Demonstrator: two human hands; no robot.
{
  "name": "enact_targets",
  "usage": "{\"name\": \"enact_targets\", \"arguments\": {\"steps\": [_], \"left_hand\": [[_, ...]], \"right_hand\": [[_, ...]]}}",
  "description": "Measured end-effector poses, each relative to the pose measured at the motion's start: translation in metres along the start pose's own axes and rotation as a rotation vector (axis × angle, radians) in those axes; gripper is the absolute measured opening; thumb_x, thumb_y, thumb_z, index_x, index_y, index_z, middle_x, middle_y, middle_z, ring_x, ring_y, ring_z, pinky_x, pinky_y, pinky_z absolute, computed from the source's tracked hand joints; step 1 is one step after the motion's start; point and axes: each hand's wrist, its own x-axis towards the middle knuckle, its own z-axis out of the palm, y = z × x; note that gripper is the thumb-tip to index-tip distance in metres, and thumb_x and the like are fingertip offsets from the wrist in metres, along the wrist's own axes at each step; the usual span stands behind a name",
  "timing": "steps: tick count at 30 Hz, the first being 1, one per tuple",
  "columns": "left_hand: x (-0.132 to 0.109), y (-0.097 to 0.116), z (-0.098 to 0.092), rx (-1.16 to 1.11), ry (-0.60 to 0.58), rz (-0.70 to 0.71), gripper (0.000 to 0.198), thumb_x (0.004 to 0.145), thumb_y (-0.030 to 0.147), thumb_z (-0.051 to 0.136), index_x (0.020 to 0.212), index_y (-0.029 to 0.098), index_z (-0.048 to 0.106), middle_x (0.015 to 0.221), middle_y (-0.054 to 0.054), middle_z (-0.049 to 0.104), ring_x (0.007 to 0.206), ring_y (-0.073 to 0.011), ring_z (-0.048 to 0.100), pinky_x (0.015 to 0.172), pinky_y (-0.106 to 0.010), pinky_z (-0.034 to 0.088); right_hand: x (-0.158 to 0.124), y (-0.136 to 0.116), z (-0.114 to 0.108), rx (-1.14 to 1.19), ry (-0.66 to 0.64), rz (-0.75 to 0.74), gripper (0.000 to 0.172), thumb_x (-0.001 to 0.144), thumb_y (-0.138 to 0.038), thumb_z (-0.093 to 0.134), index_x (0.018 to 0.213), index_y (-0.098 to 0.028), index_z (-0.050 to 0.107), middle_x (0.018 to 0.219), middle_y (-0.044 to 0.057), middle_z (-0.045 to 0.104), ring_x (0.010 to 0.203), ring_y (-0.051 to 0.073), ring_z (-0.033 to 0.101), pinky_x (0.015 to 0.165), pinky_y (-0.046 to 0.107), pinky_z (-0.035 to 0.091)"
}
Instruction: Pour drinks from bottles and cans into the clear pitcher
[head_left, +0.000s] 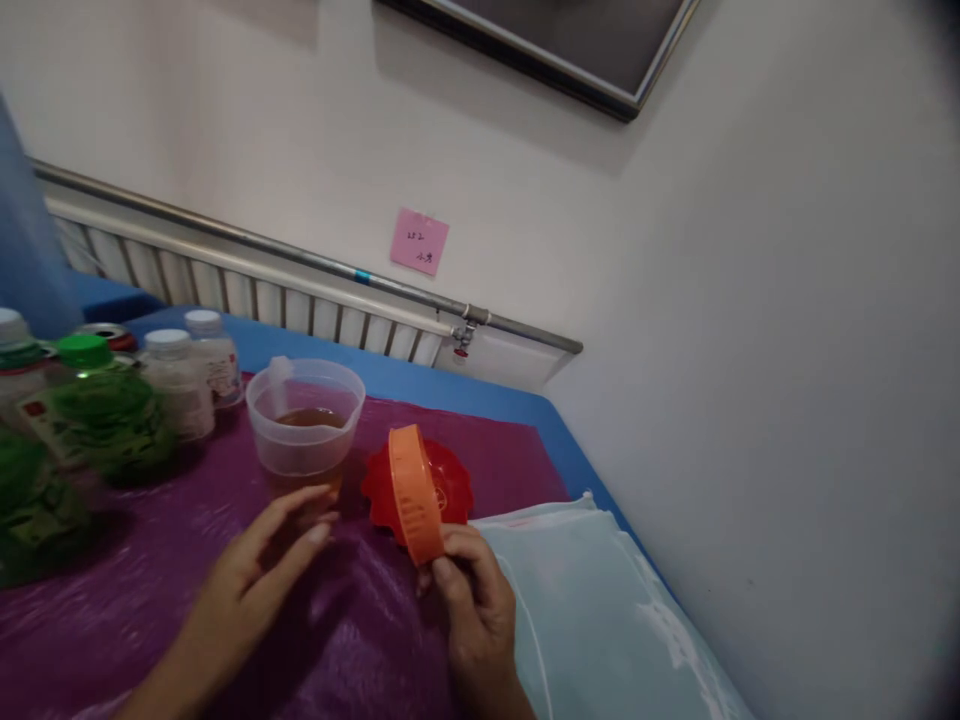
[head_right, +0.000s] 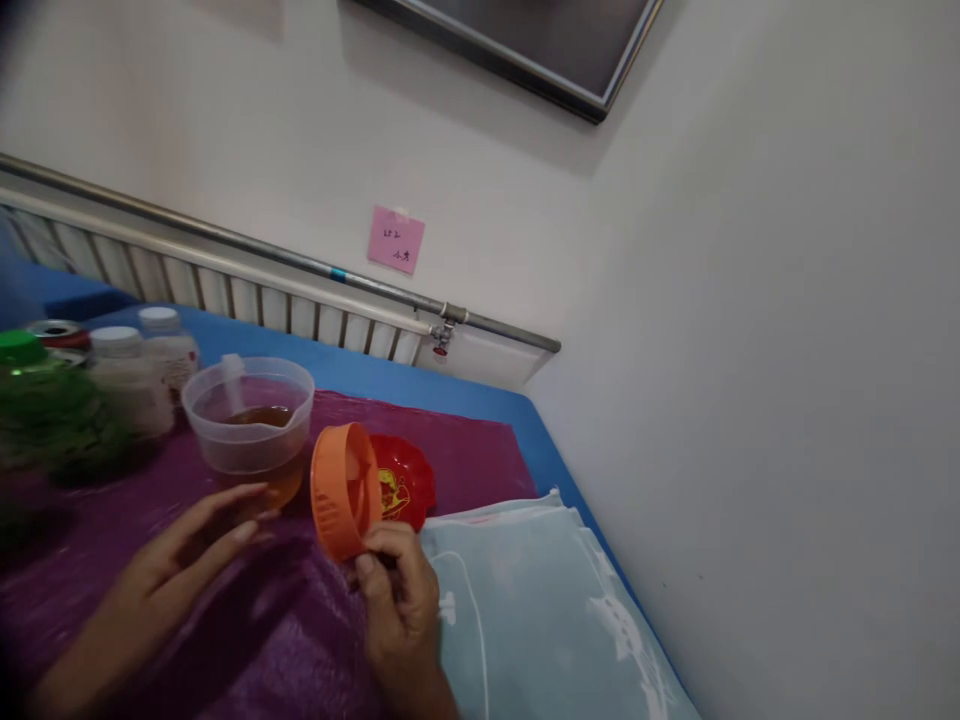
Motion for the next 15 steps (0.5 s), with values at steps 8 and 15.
{"name": "enact_targets", "arguments": {"steps": [8,15], "left_hand": [[0.000,0.022,0.025,-0.132,0.012,0.104,0.048,0.073,0.062,0.070,0.109,0.030,0.071,0.113,-0.003,0.071,0.101,-0.0176,0.068,0.086,-0.026,0.060],[0.009,0.035,0.024,0.069,-0.055,0.482,0.033,0.089,0.032,0.062,0.122,0.038,0.061,0.123,0.006,0.066,0.115,-0.0041,0.060,0.096,-0.009,0.048]], "right_hand": [[-0.011,0.006,0.034,0.723,-0.060,0.301,0.018,0.090,-0.040,0.064,0.088,-0.022,0.064,0.062,-0.003,0.056,0.056,0.010,0.052,0.059,0.023,0.046],[-0.015,-0.002,0.028,0.727,-0.046,0.282,0.017,0.091,-0.039,0.065,0.092,-0.022,0.068,0.067,-0.003,0.060,0.062,0.010,0.055,0.064,0.024,0.046]]}}
